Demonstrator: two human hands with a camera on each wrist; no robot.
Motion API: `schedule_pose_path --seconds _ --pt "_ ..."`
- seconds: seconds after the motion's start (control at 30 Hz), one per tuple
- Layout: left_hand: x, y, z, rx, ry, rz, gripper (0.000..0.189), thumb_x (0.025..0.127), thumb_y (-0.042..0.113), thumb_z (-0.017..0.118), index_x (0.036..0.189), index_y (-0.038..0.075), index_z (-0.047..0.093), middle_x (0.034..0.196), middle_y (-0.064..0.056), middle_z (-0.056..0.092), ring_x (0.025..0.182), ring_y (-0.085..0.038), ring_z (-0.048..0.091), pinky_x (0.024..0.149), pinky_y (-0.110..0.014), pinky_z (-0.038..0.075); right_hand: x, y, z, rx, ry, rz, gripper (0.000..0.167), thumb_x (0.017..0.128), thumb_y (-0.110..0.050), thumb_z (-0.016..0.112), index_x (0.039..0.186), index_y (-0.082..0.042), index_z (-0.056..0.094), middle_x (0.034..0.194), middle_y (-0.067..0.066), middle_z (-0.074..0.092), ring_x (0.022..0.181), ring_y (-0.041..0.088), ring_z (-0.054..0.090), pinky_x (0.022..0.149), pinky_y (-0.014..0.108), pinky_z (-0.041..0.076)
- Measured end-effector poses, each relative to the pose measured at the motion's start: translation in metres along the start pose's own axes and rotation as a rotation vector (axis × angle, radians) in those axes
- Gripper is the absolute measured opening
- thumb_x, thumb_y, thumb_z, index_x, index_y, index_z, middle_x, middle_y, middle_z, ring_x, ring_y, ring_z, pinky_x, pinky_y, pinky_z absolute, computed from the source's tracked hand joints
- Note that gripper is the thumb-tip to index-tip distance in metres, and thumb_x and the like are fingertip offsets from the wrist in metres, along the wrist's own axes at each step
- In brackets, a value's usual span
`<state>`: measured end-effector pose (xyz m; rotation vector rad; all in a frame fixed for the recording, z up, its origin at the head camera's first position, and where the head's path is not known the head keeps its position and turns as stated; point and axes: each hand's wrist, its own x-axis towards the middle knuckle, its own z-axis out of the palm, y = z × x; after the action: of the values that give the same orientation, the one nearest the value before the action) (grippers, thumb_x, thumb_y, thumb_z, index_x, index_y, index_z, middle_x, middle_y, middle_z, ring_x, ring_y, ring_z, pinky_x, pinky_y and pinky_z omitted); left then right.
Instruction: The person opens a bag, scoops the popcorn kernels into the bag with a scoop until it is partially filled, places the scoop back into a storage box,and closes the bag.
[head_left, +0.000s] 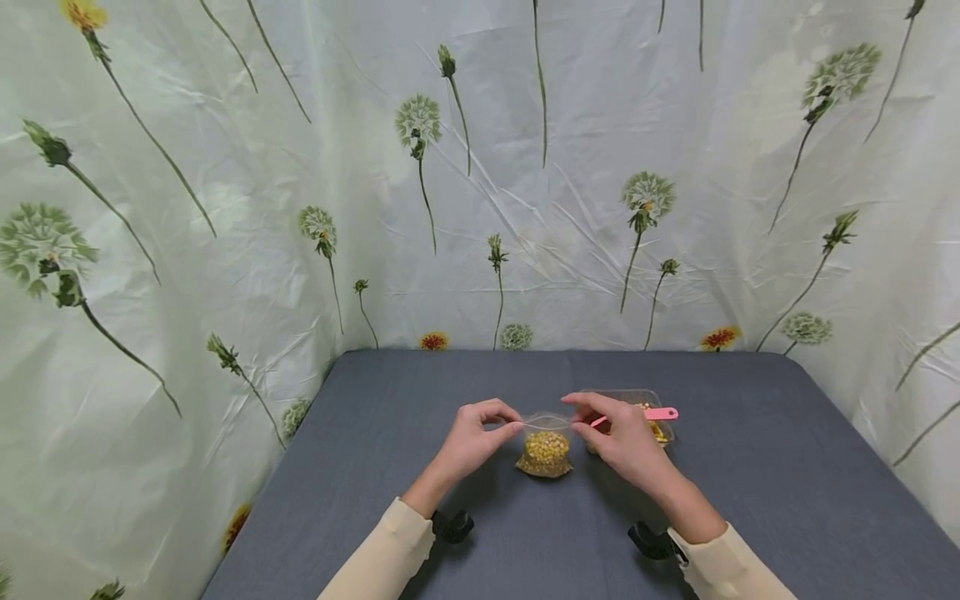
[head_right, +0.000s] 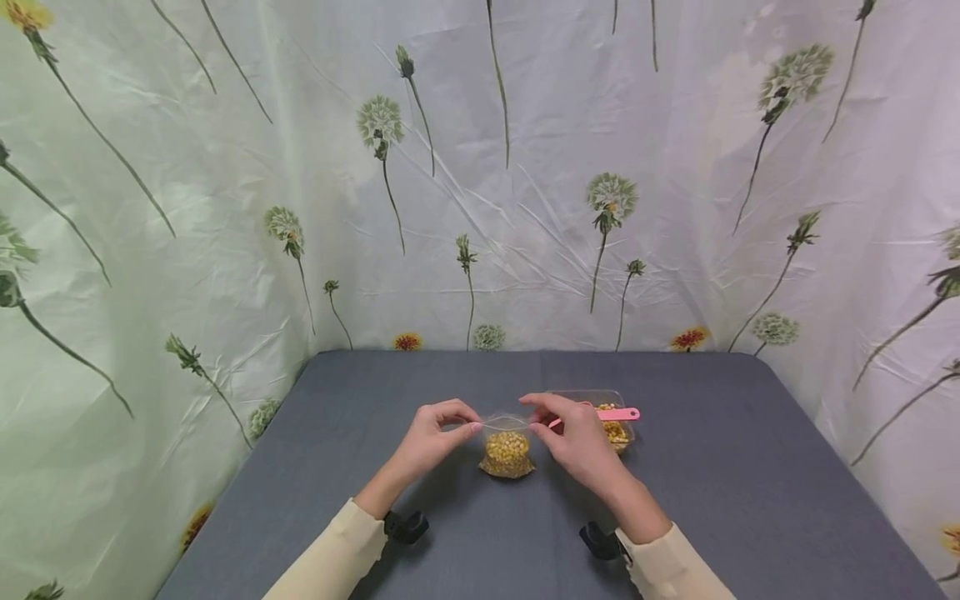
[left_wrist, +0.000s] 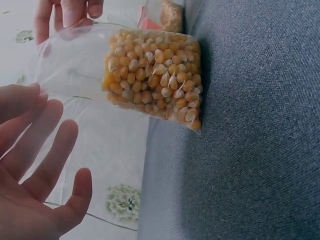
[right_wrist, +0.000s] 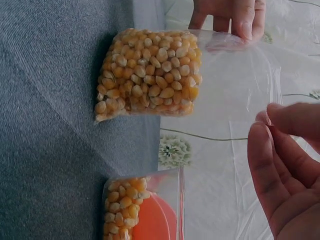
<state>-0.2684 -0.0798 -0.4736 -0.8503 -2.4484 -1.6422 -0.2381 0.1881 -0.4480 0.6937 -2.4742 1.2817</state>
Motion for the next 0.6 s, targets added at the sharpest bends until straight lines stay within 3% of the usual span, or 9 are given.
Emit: schedule_pose_path --seconds 0.17,0.37,0.6 --pt "-0.0006 -0.0012 0.0014 0.018 0.024 0.016 0.008 0.096 0.028 0.071 0.097 0.02 0.076 0.096 0.011 0.07 0.094 -0.009 0.065 0.091 -0.053 0.05 -0.0007 0.0028 0.001 0.028 -0.032 0.011 0.048 0.089 0.001 0.075 0.128 -0.026 0.066 0.092 -0.002 0.068 0.079 0.012 0.067 0.069 0.035 0.057" --pt "-0.0023 0.0008 0.0021 0.024 0.038 0.047 0.007 0.096 0.021 0.072 0.096 0.016 0.076 0.095 0.01 0.07 0.091 -0.01 0.065 0.087 -0.056 0.051 -0.0022 0.005 0.0051 0.011 0.004 0.012 0.049 0.089 0.002 0.075 0.127 -0.027 0.066 0.089 -0.001 0.068 0.076 0.009 0.065 0.07 0.031 0.057" --pt "-0.0008 0.0021 0.0033 0.054 0.048 0.057 0.004 0.095 0.016 0.072 0.093 0.015 0.076 0.092 0.012 0.068 0.087 -0.009 0.064 0.081 -0.052 0.052 -0.002 0.0021 0.0052 -0.026 0.02 -0.006 0.035 0.088 0.0 0.077 0.115 -0.022 0.073 0.091 -0.007 0.067 0.073 0.006 0.061 0.066 0.028 0.055"
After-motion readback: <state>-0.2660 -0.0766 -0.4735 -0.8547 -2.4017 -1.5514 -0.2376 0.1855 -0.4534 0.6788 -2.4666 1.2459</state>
